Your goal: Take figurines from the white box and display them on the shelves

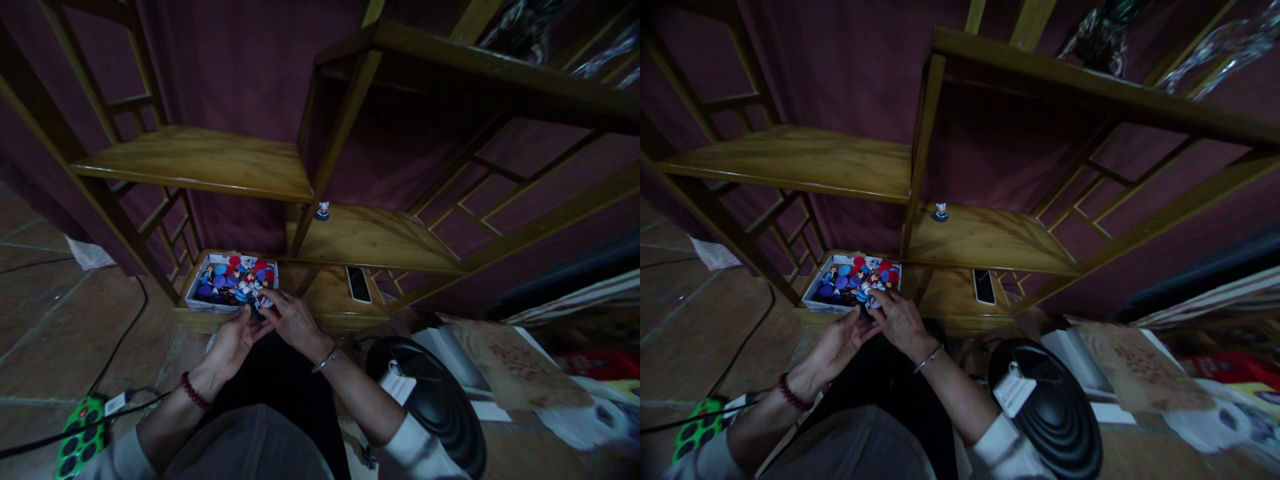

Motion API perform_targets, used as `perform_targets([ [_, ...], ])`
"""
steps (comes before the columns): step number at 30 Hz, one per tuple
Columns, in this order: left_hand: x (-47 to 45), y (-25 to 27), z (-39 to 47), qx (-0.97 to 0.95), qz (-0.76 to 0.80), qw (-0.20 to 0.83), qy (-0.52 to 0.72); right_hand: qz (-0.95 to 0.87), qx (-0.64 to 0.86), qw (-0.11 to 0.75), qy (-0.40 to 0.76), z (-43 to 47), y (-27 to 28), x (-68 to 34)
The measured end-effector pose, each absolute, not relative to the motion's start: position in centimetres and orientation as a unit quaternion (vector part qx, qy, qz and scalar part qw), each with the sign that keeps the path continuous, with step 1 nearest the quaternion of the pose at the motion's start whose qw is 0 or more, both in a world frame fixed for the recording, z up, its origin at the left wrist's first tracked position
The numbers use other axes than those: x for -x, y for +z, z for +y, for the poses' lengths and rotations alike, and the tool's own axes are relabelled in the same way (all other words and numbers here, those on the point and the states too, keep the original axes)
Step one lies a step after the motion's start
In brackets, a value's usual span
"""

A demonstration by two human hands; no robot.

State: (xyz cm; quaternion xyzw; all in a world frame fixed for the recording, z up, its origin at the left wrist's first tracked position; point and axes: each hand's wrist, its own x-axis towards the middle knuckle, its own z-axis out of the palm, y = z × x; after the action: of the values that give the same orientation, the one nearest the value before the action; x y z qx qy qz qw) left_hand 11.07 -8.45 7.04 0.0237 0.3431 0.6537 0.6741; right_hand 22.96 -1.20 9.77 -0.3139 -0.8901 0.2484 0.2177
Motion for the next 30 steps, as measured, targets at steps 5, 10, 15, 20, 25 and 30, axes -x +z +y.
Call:
perform_targets([
  [5, -11.3, 7.5, -8.5, -0.013, 0.349, 0.674, 0.651, -0.863, 0.316, 0.270, 0.287, -1.4, 9.5, -23.2],
  [10, -11.7, 7.7, -8.6, -0.014, 0.353, 0.679, 0.644, -0.847, 0.314, 0.288, 0.319, -1.6, 9.6, -23.4],
  [15, -12.2, 7.7, -8.7, -0.013, 0.356, 0.676, 0.645, -0.841, 0.310, 0.283, 0.341, -1.7, 9.5, -23.9],
  [20, -12.3, 7.5, -8.9, -0.019, 0.358, 0.677, 0.643, -0.857, 0.298, 0.279, 0.315, -1.8, 9.7, -24.2],
  [25, -12.2, 7.5, -9.0, -0.026, 0.350, 0.687, 0.636, -0.870, 0.277, 0.267, 0.310, -1.7, 10.2, -24.5],
  [30, -12.4, 7.9, -9.1, -0.027, 0.359, 0.682, 0.637, -0.876, 0.269, 0.270, 0.295, -1.6, 9.9, -24.6],
])
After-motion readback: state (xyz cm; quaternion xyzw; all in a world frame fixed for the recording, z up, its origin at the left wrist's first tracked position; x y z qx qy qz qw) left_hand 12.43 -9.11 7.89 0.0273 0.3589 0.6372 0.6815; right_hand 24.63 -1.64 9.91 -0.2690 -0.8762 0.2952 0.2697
